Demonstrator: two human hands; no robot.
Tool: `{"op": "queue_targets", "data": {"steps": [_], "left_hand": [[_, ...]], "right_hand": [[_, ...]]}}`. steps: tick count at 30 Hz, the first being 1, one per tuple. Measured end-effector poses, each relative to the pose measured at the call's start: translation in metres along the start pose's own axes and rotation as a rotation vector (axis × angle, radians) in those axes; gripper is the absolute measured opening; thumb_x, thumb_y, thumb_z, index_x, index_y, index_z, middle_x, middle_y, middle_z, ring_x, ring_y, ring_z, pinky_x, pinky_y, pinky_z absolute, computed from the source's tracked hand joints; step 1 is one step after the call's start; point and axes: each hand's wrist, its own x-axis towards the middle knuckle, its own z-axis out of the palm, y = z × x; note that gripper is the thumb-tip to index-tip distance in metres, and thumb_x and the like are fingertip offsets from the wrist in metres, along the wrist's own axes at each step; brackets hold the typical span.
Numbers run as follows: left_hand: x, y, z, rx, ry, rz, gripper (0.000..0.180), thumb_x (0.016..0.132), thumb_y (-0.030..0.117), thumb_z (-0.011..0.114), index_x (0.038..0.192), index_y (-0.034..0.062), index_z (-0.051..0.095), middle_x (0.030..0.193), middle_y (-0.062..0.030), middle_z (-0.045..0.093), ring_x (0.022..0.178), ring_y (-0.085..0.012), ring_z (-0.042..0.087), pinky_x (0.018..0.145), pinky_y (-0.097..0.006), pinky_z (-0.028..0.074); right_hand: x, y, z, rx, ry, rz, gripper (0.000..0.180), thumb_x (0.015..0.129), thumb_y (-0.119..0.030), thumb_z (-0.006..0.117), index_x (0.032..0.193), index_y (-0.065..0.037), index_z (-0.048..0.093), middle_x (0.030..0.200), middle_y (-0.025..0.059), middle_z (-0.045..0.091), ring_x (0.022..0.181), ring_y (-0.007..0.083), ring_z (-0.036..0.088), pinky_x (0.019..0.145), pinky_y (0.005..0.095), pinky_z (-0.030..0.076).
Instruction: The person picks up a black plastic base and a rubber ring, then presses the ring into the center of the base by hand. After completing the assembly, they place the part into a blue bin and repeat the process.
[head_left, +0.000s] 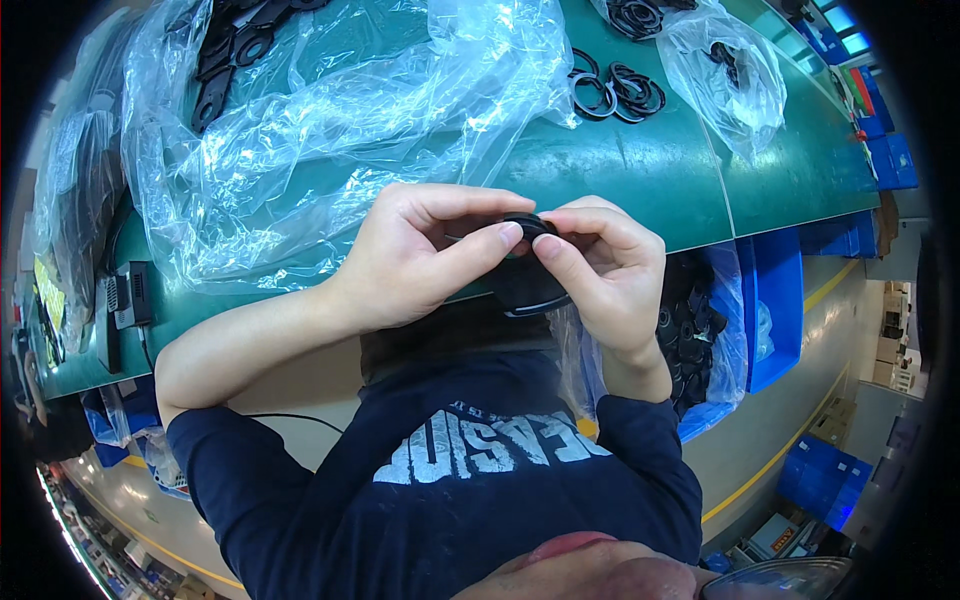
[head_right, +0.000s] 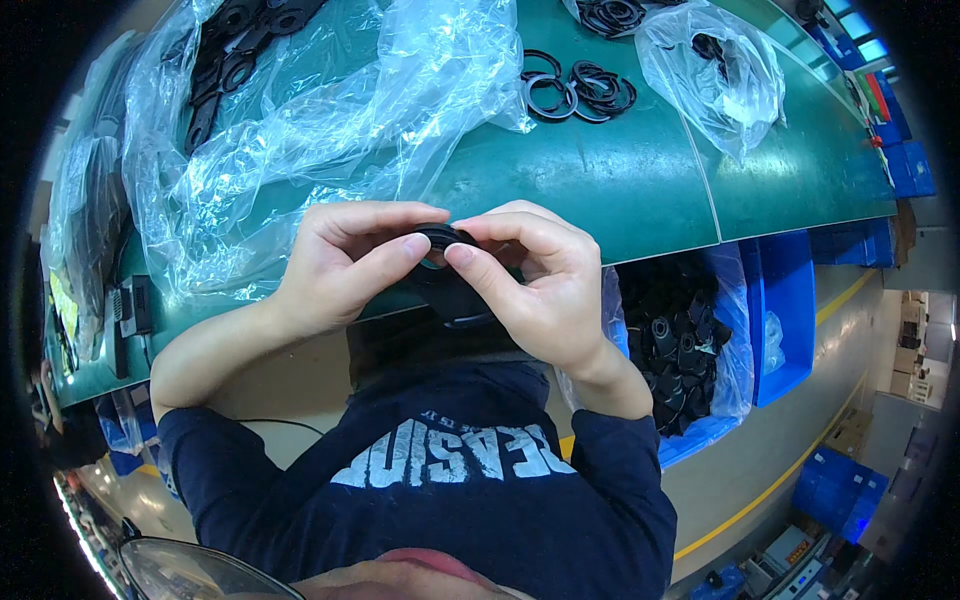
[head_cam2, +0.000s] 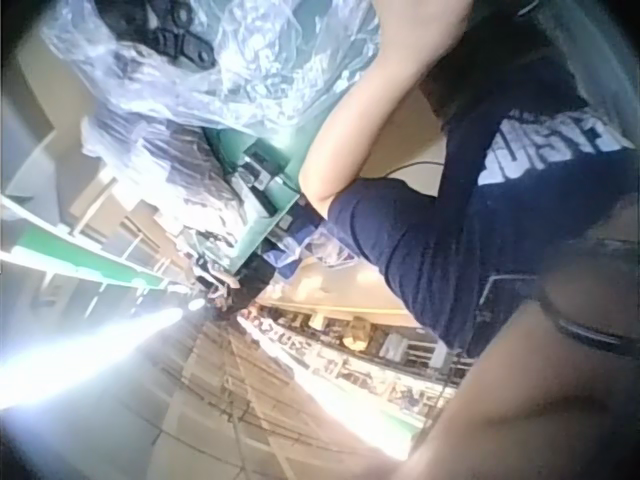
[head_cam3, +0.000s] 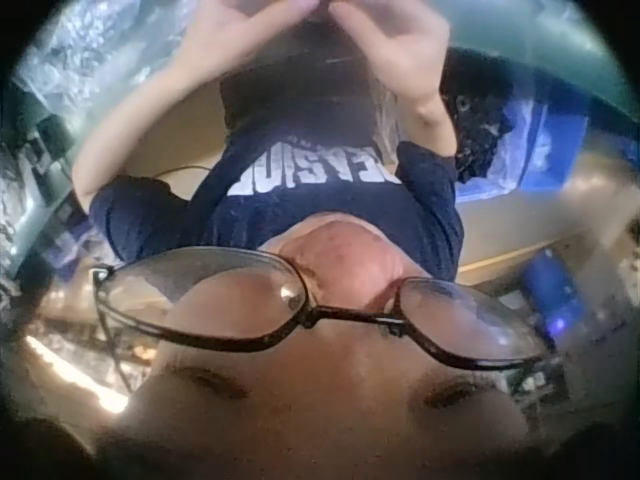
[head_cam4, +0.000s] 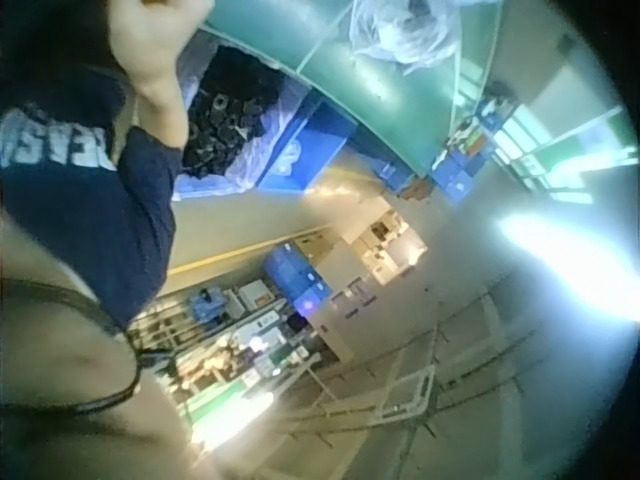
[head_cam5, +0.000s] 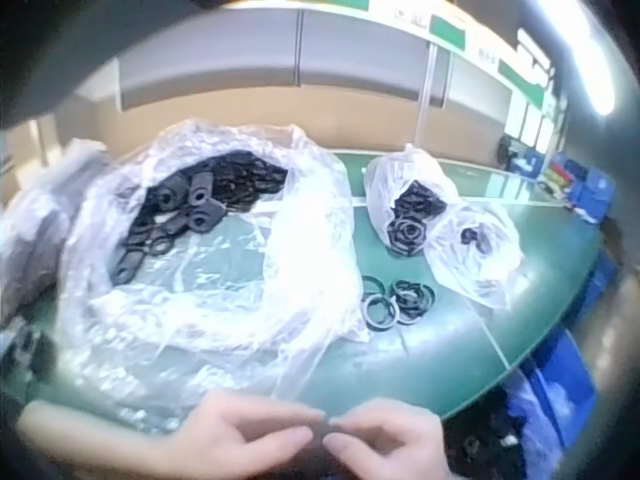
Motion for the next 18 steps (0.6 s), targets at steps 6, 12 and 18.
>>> {"op": "queue_targets", "data": {"steps": [6,12,18], "left_hand": [[-0.0010,0.0014,0.0008,0.069,0.006,-0.020,0.021,0.085,0.005,0.058,0.103,-0.0055,0.064,0.087,-0.0095,0.067,0.079,-0.0103,0.061,0.071,-0.022,0.049],[-0.0031,-0.0002,0.0000,0.152,0.062,0.020,0.017,0.084,0.004,0.058,0.097,-0.0055,0.066,0.082,-0.0101,0.068,0.074,-0.0093,0.061,0.067,-0.022,0.049],[-0.0025,-0.0023,0.0021,0.150,0.074,0.013,0.017,0.084,0.003,0.059,0.097,-0.0063,0.066,0.083,-0.0103,0.068,0.075,-0.0094,0.061,0.066,-0.021,0.049]], "right_hand": [[0.0003,0.0045,-0.0019,0.063,-0.049,0.014,0.012,0.078,0.007,0.063,0.090,0.008,0.062,0.087,0.0122,0.062,0.079,0.0166,0.065,0.068,0.0221,0.051],[-0.0001,0.0058,0.0016,0.003,-0.046,0.022,0.012,0.079,0.005,0.064,0.090,0.008,0.062,0.087,0.0115,0.062,0.078,0.0153,0.065,0.067,0.0209,0.051],[0.0036,0.0068,-0.0002,-0.035,-0.075,0.054,0.009,0.079,0.004,0.064,0.087,0.008,0.064,0.083,0.0112,0.063,0.074,0.0147,0.064,0.065,0.0209,0.050]]}}
